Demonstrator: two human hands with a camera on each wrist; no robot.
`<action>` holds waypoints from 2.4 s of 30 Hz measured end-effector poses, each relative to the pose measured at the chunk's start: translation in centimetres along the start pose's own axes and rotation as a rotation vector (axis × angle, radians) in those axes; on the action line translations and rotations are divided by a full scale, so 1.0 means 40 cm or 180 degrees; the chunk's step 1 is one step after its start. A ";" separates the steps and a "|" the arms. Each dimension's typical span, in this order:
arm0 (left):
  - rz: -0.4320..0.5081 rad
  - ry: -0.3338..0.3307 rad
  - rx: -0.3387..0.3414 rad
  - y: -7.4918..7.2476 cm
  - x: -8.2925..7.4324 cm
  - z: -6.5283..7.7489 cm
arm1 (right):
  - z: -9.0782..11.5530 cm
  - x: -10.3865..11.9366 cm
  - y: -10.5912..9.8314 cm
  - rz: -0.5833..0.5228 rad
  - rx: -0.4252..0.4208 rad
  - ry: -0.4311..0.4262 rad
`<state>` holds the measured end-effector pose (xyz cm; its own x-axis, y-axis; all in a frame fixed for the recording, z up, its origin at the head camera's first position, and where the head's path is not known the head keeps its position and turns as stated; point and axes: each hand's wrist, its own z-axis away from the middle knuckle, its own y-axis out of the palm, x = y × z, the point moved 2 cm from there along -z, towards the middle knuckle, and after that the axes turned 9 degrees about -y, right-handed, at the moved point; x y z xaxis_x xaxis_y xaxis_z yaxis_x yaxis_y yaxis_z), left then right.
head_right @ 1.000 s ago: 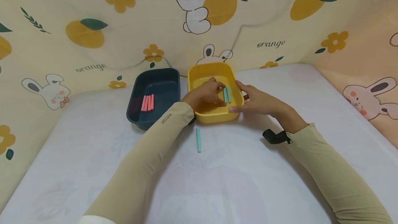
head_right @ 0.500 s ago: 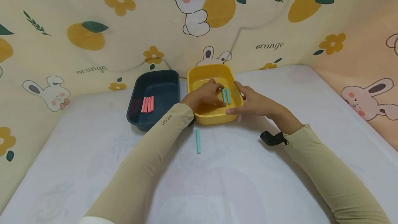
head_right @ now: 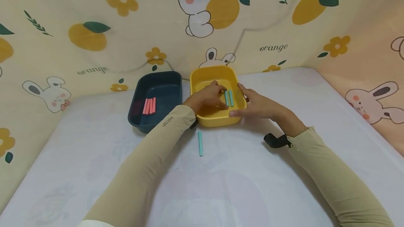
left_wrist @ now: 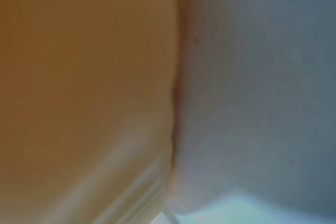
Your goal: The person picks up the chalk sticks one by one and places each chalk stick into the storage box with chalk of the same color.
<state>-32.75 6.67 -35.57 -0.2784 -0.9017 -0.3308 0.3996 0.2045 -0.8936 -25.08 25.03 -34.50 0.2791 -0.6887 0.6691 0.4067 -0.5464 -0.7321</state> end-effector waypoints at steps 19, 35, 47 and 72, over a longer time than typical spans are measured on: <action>0.0974 0.0702 -0.0365 -0.040 0.038 0.145 | -0.003 -0.009 0.003 -0.0020 0.0043 0.0003; 0.2192 0.0810 -0.0683 -0.016 0.187 0.418 | -0.018 -0.005 0.006 0.0079 0.0061 0.0157; 0.1493 0.0547 -0.0343 0.085 0.172 0.431 | -0.014 -0.005 0.013 -0.0078 0.0141 0.0223; 0.0319 0.0445 -0.0318 0.131 0.155 0.433 | -0.013 -0.005 0.015 -0.0194 0.0144 0.0196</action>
<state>-17.27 -4.43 -37.03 -0.3629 -0.8146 -0.4524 0.3448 0.3337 -0.8774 -25.35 24.58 -35.11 0.1993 -0.6836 0.7021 0.4607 -0.5670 -0.6829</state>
